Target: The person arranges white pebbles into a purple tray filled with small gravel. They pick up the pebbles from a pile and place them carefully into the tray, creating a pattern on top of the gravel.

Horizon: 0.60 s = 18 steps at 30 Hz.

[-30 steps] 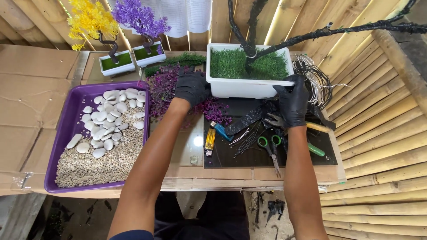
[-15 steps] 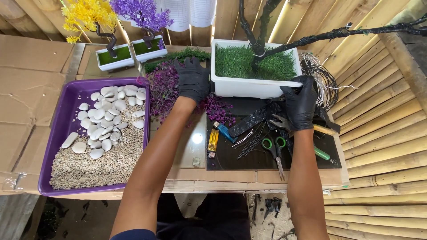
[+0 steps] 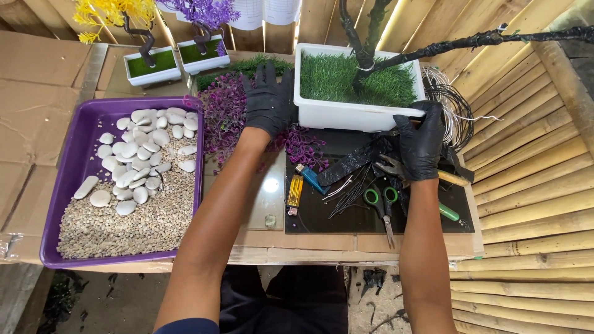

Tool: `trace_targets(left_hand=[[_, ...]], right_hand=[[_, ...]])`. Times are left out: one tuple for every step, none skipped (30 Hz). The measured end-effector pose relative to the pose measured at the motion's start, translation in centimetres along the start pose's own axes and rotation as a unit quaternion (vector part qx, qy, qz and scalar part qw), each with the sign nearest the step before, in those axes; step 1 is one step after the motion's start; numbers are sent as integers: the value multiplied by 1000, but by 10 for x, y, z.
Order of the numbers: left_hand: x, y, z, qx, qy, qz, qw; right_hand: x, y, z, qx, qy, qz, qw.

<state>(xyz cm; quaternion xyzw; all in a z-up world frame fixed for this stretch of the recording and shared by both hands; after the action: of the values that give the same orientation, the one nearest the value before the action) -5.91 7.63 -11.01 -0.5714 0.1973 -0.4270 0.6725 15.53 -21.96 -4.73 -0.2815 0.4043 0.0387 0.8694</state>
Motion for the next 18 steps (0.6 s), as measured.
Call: trace_targets(left_hand=[[2,-6,-2,-6,1,0,1000],[5,-12,-5,-12,1,0,1000],[7,-14,-7,-11,1,0,1000],[10,-16,-9,-12,1,5,1000],[13,-19,-10,-12,2,10,1000],[12,-16,-9,-10,1,10,1000],[11,-14,-8,-15,2,14,1000],[11,-12,-7,-19,4,17,1000],[3,-6,0,-18,3,18,1000],[-3,0,7,-7,21,11,1000],[-12,5,13,5,37,6,999],[1,-27,9,6,35,8,999],[14,-57,1,11,44,16,999],[27,-88,-7,17,52,23,998],[24,-100,-12,18,48,25,998],[23,-114,-17,72,99,-11,992],[23,-128,-22,125,152,-48,979],[24,-143,-32,126,150,-47,980]], right_hand=[[-3,-1,1,0,-4,3,1000],[-6,-1,1,1,-9,6,1000],[-6,-1,0,0,-10,6,1000],[-5,0,-1,1,-1,-2,1000],[-5,0,-1,3,7,-9,1000],[-5,0,-2,3,5,-9,1000],[-4,0,-3,5,11,-7,1000],[-4,-1,-3,8,16,-5,1000],[-5,-2,-2,8,15,-4,1000],[-5,-3,0,6,17,-8,1000],[-6,-2,0,3,18,-11,1000],[-11,-3,0,2,17,-9,1000],[-15,-4,-3,-4,-32,1,999],[-21,-6,-7,-10,-81,12,997],[-22,-6,-7,-13,-84,15,996],[-23,-7,-8,-20,-70,22,997],[-23,-10,-9,-26,-56,27,998],[-24,-11,-12,-28,-58,28,998]])
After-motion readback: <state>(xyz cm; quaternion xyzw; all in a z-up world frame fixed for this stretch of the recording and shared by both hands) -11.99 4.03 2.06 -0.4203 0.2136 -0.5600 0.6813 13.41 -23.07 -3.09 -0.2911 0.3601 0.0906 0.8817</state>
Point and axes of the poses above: each hand's wrist, its own z-axis towards the middle knuckle, its own y-axis out of the palm, x = y × z, the point moved 2 cm from there along z, towards the middle knuckle, and after that the axes turned 3 degrees about y, right-handed, at the moved point
